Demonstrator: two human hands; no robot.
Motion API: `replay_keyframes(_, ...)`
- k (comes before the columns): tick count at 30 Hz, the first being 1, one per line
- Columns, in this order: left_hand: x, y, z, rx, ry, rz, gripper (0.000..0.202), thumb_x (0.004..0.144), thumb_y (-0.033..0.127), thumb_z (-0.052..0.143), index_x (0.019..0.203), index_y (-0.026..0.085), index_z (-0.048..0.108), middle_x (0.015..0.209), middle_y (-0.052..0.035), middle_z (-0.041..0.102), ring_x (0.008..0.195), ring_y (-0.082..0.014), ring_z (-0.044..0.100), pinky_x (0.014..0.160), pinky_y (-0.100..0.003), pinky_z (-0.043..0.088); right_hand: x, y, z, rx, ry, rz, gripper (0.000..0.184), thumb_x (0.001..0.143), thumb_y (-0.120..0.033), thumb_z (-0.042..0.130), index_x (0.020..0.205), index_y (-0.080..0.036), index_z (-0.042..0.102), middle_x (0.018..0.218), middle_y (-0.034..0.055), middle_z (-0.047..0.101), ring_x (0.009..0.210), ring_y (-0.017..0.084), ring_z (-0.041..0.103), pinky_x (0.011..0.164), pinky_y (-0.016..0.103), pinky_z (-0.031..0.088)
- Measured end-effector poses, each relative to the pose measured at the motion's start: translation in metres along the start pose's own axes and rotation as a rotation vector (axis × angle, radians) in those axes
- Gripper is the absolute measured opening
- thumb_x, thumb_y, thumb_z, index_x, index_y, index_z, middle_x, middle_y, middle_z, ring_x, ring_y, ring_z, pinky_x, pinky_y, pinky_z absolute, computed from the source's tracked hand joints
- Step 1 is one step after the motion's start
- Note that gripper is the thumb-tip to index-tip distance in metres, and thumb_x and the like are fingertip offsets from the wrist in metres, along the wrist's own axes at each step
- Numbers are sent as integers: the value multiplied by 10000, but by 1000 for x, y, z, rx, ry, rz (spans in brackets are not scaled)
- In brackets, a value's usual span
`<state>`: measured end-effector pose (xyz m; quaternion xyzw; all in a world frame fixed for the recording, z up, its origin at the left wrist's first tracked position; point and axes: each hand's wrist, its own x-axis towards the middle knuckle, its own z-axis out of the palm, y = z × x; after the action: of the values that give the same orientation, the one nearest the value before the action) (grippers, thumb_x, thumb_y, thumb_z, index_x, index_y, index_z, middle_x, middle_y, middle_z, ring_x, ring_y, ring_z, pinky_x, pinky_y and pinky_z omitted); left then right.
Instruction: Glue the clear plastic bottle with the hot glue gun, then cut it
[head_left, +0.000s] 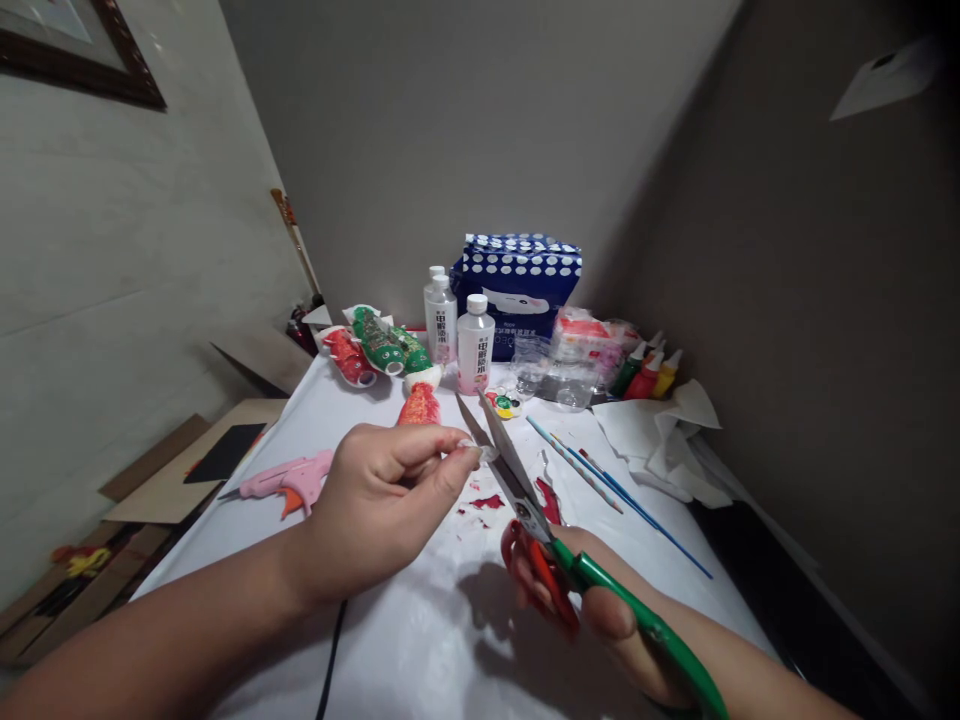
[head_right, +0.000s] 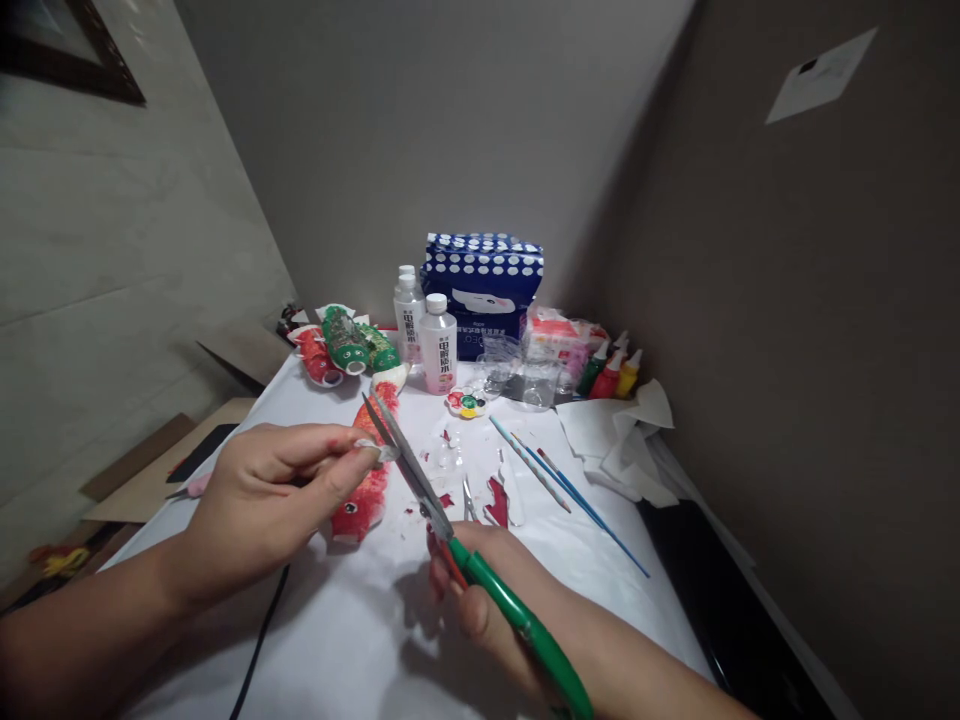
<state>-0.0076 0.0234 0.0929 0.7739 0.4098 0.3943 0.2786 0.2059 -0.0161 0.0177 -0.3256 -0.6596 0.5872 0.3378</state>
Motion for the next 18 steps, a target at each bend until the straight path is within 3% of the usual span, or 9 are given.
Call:
replay_keyframes(5, 4, 0, -4, -130, -61, -122, 290, 859, 301, 548, 597, 187, 497, 469, 63, 388, 424, -78, 337, 416, -204, 267, -1, -8, -11, -134, -132, 34, 790, 671, -965, 250, 775, -211, 461, 694, -12, 446, 601, 144, 362, 536, 286, 305)
replay_keyframes(11, 7, -1, -1, -229, -55, -218, 219, 820, 349, 616, 699, 177, 557, 461, 81, 403, 429, -68, 325, 419, -182, 264, -3, 0, 7, -98, -22, -40, 877, 734, -929, 166, 849, -165, 583, 687, 24, 492, 584, 160, 429, 545, 298, 365)
replay_keyframes(18, 9, 1, 5, -235, -6, -293, 251, 818, 407, 623, 817, 155, 623, 435, 90, 399, 401, -74, 349, 408, -180, 269, -3, 17, 20, -12, 40, -70, 846, 799, -881, 157, 915, -160, 584, 669, 4, 470, 558, 145, 429, 536, 281, 381)
